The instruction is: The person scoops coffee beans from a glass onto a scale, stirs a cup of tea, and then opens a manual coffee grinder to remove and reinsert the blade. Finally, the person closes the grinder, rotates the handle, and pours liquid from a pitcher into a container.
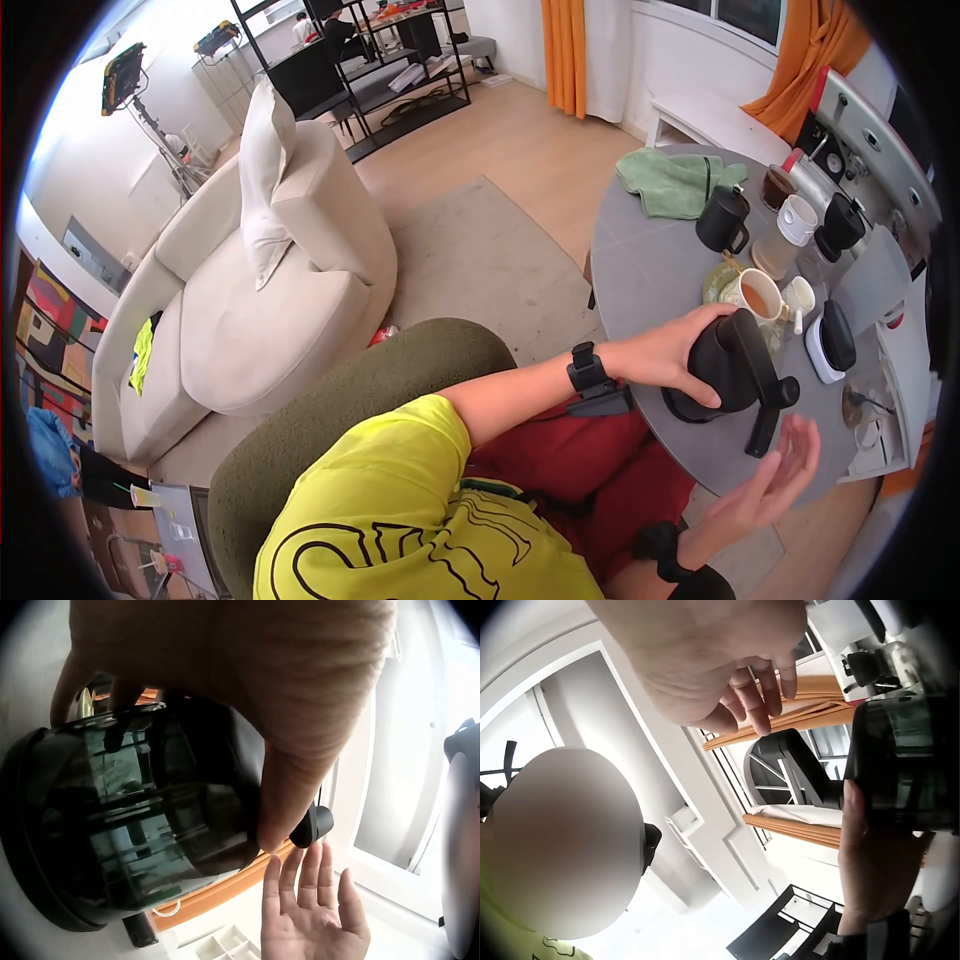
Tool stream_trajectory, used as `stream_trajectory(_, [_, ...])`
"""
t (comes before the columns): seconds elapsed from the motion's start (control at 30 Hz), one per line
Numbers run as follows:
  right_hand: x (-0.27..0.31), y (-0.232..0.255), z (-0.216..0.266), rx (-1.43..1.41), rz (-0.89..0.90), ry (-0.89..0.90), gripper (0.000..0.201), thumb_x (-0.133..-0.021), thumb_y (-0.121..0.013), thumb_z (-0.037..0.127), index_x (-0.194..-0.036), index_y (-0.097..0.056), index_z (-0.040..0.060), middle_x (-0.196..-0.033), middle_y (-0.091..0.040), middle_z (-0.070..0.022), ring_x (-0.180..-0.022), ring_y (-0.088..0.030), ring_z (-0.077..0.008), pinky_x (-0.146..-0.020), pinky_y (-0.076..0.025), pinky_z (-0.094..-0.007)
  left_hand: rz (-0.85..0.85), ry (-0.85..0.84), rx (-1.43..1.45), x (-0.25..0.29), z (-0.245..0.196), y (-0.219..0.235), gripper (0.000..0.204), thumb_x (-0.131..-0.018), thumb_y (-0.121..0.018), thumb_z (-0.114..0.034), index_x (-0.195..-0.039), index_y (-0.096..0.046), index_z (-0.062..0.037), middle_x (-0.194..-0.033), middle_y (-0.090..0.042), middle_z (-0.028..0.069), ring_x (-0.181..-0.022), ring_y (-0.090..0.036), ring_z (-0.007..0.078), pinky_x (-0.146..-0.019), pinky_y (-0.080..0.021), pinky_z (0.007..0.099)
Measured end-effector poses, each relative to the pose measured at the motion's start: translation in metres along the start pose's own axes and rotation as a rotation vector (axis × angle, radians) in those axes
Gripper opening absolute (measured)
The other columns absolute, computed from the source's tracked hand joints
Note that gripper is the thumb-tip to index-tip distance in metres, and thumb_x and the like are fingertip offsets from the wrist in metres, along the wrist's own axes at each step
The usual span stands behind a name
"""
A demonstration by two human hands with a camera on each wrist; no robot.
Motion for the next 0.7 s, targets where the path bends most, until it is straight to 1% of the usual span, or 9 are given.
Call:
stream_trajectory(0.03, [-0.002,-0.003,0.0,0.008,-0.004,0.0,0.064,-0.091,-0.056,0.022,-0.139,-0.029,-0.0085,-0.14,-0.038,-0.0248,-0.131,-0.038,-0.0349,-0.11,-0.026,-0.0474,0.006,-0.001,0.007,0.0,-0.001,0.0,0.1,-0.064,-0.084,-0.019,-0.143,-0.023,-0.0037,-0.136,-0.04,0.0129,-0.127,-0.04,0.0232,-0.107,-0.033,0.0338])
stream_trajectory(0.1, [-0.005,-0.033,0.0,0.03,0.164,0.063,0.068,-0.088,-0.059,0.018,-0.141,-0.026,-0.0068,-0.143,-0.035,-0.0214,-0.134,-0.034,-0.0341,-0.111,-0.023,-0.0474,-0.011,-0.059,-0.156,0.001,-0.011,0.003,0.099,-0.068,-0.083,-0.022,-0.143,-0.021,-0.0034,-0.14,-0.034,0.0145,-0.13,-0.035,0.0259,-0.108,-0.032,0.0351])
stream_trajectory(0.13, [-0.002,-0.037,-0.016,0.038,0.186,0.012,0.074,-0.081,-0.064,0.01,-0.143,-0.025,-0.0043,-0.145,-0.034,-0.018,-0.134,-0.034,-0.0325,-0.112,-0.023,-0.0445,-0.007,-0.065,-0.149,0.002,-0.012,0.002,0.099,-0.068,-0.083,-0.022,-0.143,-0.021,-0.0034,-0.14,-0.034,0.0145,-0.13,-0.035,0.0259,-0.108,-0.032,0.0351])
stream_trajectory(0.23, [0.006,-0.058,-0.042,0.015,0.305,-0.11,0.084,-0.074,-0.069,0.004,-0.145,-0.024,0.0003,-0.146,-0.032,-0.0162,-0.135,-0.032,-0.0305,-0.112,-0.022,-0.0412,0.001,-0.075,-0.148,0.002,-0.015,0.001,0.096,-0.073,-0.079,-0.026,-0.144,-0.02,-0.003,-0.141,-0.03,0.0154,-0.132,-0.033,0.0281,-0.108,-0.031,0.0361])
stream_trajectory(0.27, [0.009,-0.06,-0.052,0.008,0.313,-0.194,0.091,-0.069,-0.07,-0.001,-0.146,-0.023,0.0032,-0.147,-0.03,-0.0159,-0.135,-0.031,-0.0292,-0.113,-0.021,-0.0389,0.019,-0.063,-0.166,0.001,-0.014,0.001,0.094,-0.075,-0.078,-0.027,-0.144,-0.02,-0.0031,-0.14,-0.032,0.0155,-0.131,-0.034,0.0277,-0.108,-0.031,0.0358])
stream_trajectory(0.43, [0.009,-0.064,-0.068,0.007,0.324,-0.207,0.098,-0.068,-0.074,0.002,-0.148,-0.019,0.0046,-0.147,-0.029,-0.016,-0.135,-0.033,-0.0295,-0.111,-0.025,-0.0391,0.066,-0.046,-0.153,-0.003,-0.013,0.002,0.087,-0.079,-0.074,-0.028,-0.144,-0.022,-0.0034,-0.137,-0.036,0.0157,-0.127,-0.038,0.0269,-0.106,-0.033,0.0351])
stream_trajectory(0.53, [0.006,-0.069,-0.062,0.017,0.304,-0.187,0.103,-0.067,-0.078,0.006,-0.149,-0.016,0.0056,-0.148,-0.029,-0.0162,-0.134,-0.033,-0.0297,-0.11,-0.027,-0.039,0.071,-0.036,-0.138,-0.007,-0.013,0.003,0.076,-0.082,-0.072,-0.028,-0.14,-0.03,-0.0022,-0.135,-0.039,0.0152,-0.125,-0.04,0.0263,-0.104,-0.034,0.0348])
stream_trajectory(0.6, [0.006,-0.069,-0.061,0.031,0.287,-0.161,0.105,-0.067,-0.079,0.008,-0.149,-0.014,0.006,-0.147,-0.028,-0.0164,-0.134,-0.033,-0.0297,-0.11,-0.028,-0.039,0.036,-0.118,-0.222,-0.009,-0.015,0.006,0.062,-0.086,-0.068,-0.026,-0.134,-0.04,0.0003,-0.133,-0.042,0.0144,-0.124,-0.042,0.0258,-0.102,-0.036,0.035])
stream_trajectory(0.7, [0.005,-0.067,-0.065,0.088,0.269,-0.147,0.108,-0.065,-0.081,0.009,-0.149,-0.013,0.0062,-0.148,-0.027,-0.0165,-0.134,-0.033,-0.0301,-0.11,-0.029,-0.0392,0.067,-0.09,-0.245,-0.014,-0.015,0.009,0.053,-0.088,-0.065,-0.024,-0.129,-0.045,0.002,-0.129,-0.047,0.0146,-0.12,-0.046,0.0268,-0.1,-0.038,0.0352])
Point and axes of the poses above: each hand's wrist, its own x-axis away from the middle knuckle, its own y-axis out of the back of the hand, z = x × y, the point moved 10 cm from there along -x, towards the middle knuckle
